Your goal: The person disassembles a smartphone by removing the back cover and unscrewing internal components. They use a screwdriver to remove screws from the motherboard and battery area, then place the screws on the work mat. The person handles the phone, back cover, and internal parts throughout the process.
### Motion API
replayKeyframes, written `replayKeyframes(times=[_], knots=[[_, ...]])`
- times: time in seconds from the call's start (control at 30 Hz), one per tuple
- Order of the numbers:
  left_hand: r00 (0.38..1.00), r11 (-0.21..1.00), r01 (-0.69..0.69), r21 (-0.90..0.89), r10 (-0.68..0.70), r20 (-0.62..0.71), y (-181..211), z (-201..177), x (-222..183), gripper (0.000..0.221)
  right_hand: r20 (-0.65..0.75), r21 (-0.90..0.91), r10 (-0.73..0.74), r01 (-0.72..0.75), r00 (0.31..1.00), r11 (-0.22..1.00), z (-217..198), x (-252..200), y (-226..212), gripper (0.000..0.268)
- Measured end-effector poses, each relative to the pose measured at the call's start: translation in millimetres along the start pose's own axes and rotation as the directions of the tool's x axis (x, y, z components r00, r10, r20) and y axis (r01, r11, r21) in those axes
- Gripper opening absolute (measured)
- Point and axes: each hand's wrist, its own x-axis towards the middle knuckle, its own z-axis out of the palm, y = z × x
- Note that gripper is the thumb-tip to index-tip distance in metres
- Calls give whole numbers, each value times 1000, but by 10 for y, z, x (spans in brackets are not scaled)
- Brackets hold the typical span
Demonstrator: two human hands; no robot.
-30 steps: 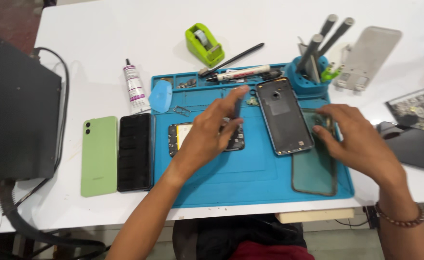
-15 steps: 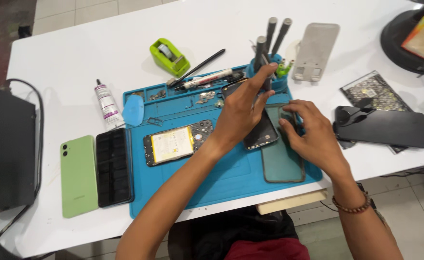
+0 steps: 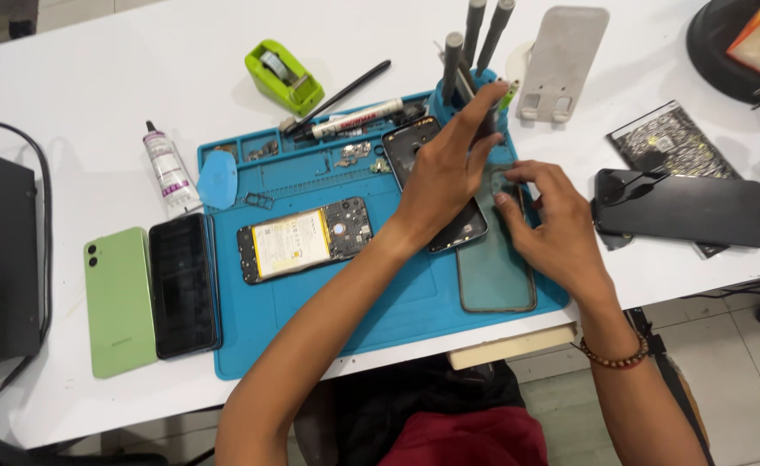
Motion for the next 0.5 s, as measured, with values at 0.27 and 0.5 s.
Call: replayKeyframes(times=[0.27, 0.5], knots=[[997, 996, -83, 32, 83, 5, -122, 101, 5, 68, -4, 30, 2, -2, 1000, 1000, 11, -17, 54, 25], [996, 996, -86, 4, 86, 12, -138, 177, 14, 72, 0, 20, 36, -36, 999, 999, 10, -14, 83, 25]])
